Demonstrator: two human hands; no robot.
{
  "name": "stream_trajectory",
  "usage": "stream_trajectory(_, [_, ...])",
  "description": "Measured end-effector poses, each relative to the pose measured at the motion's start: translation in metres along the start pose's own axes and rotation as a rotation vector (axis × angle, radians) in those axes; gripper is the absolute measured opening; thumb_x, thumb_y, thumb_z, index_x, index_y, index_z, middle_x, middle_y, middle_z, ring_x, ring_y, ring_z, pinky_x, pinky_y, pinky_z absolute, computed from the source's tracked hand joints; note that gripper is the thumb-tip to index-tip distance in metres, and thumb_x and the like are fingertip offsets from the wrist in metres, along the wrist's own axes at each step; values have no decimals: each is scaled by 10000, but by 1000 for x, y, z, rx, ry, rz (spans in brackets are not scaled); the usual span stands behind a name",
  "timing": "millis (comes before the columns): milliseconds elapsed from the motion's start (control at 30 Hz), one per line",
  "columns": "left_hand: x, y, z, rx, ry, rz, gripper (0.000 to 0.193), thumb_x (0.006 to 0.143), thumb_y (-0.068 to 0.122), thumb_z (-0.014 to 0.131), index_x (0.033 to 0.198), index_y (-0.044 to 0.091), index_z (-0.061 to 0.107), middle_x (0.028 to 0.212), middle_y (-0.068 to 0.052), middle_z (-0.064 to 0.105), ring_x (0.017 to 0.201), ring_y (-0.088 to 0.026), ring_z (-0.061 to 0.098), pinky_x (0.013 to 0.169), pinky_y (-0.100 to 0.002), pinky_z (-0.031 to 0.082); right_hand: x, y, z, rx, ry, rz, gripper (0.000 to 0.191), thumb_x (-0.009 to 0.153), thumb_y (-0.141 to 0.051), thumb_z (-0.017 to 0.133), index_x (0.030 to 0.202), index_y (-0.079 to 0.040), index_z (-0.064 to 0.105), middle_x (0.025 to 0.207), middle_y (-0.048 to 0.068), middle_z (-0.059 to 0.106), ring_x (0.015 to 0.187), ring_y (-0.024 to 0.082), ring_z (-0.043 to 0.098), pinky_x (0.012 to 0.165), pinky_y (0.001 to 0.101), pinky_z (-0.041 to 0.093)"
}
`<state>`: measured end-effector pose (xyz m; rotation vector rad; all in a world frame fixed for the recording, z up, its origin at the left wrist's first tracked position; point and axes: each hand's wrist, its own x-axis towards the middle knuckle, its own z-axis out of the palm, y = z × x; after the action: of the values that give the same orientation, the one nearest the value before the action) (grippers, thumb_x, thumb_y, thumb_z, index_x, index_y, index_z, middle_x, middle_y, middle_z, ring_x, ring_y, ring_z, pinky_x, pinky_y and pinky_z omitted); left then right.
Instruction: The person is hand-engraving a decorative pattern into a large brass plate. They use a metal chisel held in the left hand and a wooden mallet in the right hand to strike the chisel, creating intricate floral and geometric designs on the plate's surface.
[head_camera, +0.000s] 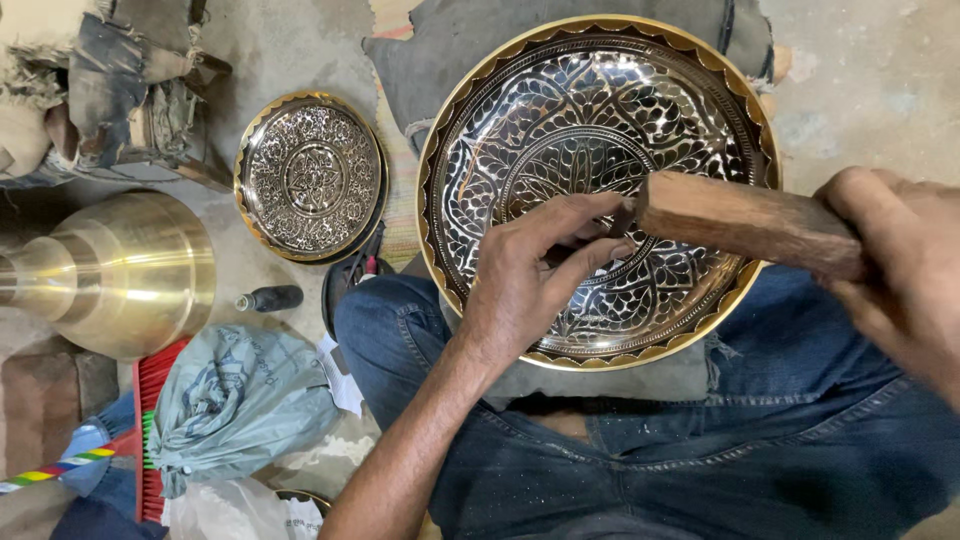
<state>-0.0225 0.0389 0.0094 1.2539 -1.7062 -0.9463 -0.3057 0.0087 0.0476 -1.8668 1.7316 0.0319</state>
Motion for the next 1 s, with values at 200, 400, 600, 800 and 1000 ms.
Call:
stream_trajectory(200, [2, -1, 0, -30, -27, -9, 334, 968, 155, 749, 1290, 102, 679, 1195, -80, 765, 1012, -162, 796, 862, -293, 704, -3, 3, 4, -13, 301, -410, 588, 805, -23, 721, 1325, 71, 463, 996, 199, 648, 910, 246, 687, 789, 364, 575])
stream_trajectory(400, [1, -2, 1, -60, -41, -73, 331, 964, 167, 739, 1287, 114, 687, 1228, -82, 764, 1020, -162, 790, 843, -304, 705, -2, 17, 5, 95, 141, -240, 429, 833, -22, 718, 1205, -16, 504, 928, 114, 681, 842, 208, 724, 754, 337, 585])
stream_trajectory(600, [1, 1, 0, -1, -50, -86, 345, 948, 199, 746, 1281, 125, 689, 1228, -78, 751, 1029, -163, 784, 830, -300, 700, -10, 6, 2, -36, 134, -164, 425, 836, -40, 725, 1218, -37, 538, 898, 117, 668, 778, 232, 712, 723, 360, 581])
stream_trajectory(800, [0, 4, -2, 3, -56, -38, 346, 962, 182, 743, 1299, 119, 694, 1219, -77, 763, 1044, -171, 787, 899, -315, 676, -12, -2, -2, -109, 181, -193, 303, 882, -25, 696, 1157, -11, 571, 853, 139, 672, 756, 251, 686, 685, 372, 582])
stream_trajectory(1000, [-1, 3, -3, -22, -48, -15, 353, 971, 172, 734, 1314, 110, 673, 1231, -80, 758, 1075, -169, 781, 925, -308, 674, -6, 5, 0, -74, 115, -151, 340, 831, -27, 714, 1145, -25, 583, 834, 137, 675, 733, 259, 697, 659, 380, 582])
